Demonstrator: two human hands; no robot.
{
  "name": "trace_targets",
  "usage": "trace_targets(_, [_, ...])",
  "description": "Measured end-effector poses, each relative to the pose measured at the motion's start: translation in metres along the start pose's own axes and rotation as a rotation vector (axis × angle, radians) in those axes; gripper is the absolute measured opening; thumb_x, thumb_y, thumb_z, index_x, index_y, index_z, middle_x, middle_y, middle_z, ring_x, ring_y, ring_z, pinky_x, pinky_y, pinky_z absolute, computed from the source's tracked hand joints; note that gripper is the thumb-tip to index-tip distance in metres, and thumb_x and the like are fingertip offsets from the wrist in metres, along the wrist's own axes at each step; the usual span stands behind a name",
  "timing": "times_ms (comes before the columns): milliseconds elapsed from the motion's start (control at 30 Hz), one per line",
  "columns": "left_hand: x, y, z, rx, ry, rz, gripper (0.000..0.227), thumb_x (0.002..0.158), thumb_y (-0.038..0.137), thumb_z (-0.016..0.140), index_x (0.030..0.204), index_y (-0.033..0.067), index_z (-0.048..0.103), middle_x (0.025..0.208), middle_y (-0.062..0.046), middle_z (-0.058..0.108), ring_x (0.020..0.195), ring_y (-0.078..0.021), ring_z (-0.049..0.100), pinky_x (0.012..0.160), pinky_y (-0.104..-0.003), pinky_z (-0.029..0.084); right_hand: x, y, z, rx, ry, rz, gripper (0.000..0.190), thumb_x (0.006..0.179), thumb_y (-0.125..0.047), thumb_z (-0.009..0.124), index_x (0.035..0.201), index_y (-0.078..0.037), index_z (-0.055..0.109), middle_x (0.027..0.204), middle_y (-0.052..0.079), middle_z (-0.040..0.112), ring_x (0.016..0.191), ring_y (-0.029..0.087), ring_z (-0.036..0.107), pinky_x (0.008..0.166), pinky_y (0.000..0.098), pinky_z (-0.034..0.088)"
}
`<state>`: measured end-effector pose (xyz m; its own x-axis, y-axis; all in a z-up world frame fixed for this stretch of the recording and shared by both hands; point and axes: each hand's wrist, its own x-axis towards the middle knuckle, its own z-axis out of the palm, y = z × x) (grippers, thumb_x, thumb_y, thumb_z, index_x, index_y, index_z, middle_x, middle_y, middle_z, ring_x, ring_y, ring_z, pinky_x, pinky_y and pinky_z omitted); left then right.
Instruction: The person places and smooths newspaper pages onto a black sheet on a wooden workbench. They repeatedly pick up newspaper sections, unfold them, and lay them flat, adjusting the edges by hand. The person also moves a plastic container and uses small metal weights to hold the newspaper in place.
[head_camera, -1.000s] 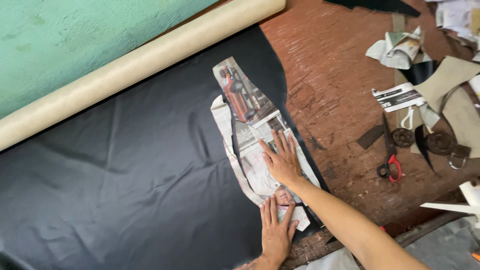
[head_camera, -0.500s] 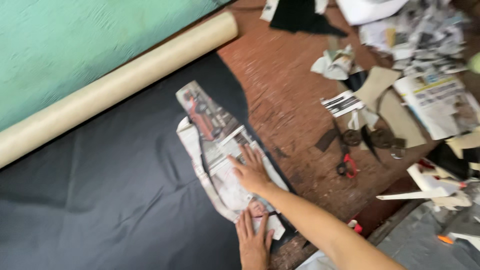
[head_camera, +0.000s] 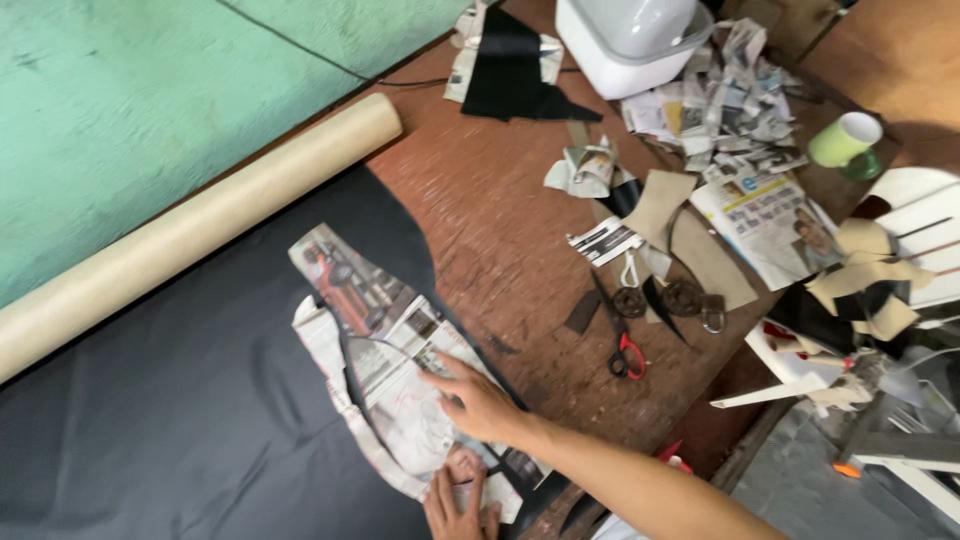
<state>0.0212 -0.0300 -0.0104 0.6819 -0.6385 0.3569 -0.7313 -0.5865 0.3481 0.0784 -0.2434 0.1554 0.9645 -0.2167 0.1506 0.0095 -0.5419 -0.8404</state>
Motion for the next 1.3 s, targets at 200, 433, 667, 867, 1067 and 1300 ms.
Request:
trace_targets(200, [0.029,-0.019,0.015,0.013,0.424,0.197,0.066,0.07,0.054,0.065,0.133,0.0333,0.065,0.114,-0.028,0.062,0.098,-0.0429,0.06,0.092,-0.053,0.045,-0.093,0.032,-0.049,0.382,-0.028,0.253,0.034,0.098,-0.01,0.061,0.13,-0.001,0.068,0.124,0.013,0.074,0.117,0.02,0.069,0.101,0.0315,0.054])
trace_targets(433, [0.089,-0.004,0.024,0.13,0.288,0.098,0.056,0.074,0.042,0.066,0.128,0.0282,0.067,0.115,-0.024,0.065,0.103,-0.04,0.062,0.094,-0.051,0.046,-0.135,0.136,-0.148,0.56,-0.05,0.536,0.035,0.098,-0.015,0.064,0.129,0.0,0.069,0.113,0.008,0.08,0.101,0.013,0.073,0.091,0.028,0.058])
trace_targets(667, [0.085,0.13,0.081,0.088,0.14,-0.054,0.047,0.077,0.031,0.066,0.123,0.0231,0.07,0.115,-0.02,0.069,0.107,-0.0372,0.065,0.097,-0.048,0.048,-0.103,0.199,-0.327,0.299,-0.08,0.45,0.035,0.103,-0.021,0.059,0.13,-0.001,0.071,0.111,0.006,0.082,0.094,0.012,0.072,0.088,0.0253,0.058])
trace_targets(867, [0.109,0.221,0.113,-0.048,0.149,-0.198,0.039,0.081,0.021,0.067,0.119,0.0187,0.072,0.116,-0.017,0.072,0.111,-0.0348,0.068,0.099,-0.045,0.049,-0.082,0.248,-0.446,0.393,0.02,0.485,0.036,0.099,-0.018,0.06,0.13,-0.002,0.067,0.118,0.003,0.076,0.106,0.013,0.074,0.094,0.0277,0.06])
trace_targets(1067, [0.152,0.287,0.076,-0.264,0.225,-0.403,0.033,0.084,0.012,0.067,0.115,0.0143,0.074,0.117,-0.013,0.075,0.114,-0.0323,0.07,0.102,-0.043,0.05,-0.103,0.285,-0.473,0.475,0.194,0.499,0.034,0.102,-0.018,0.059,0.129,0.0,0.069,0.114,0.009,0.078,0.1,0.017,0.074,0.091,0.0309,0.06])
trace_targets(1300, [0.27,0.357,0.028,-0.627,0.064,-0.586,0.026,0.089,0.001,0.061,0.112,0.0019,0.072,0.101,-0.015,0.076,0.093,-0.0273,0.074,0.08,-0.035,0.056,-0.081,0.314,-0.527,0.505,0.23,0.417,0.034,0.1,-0.015,0.063,0.129,0.002,0.068,0.115,0.013,0.074,0.098,0.02,0.072,0.089,0.0339,0.059])
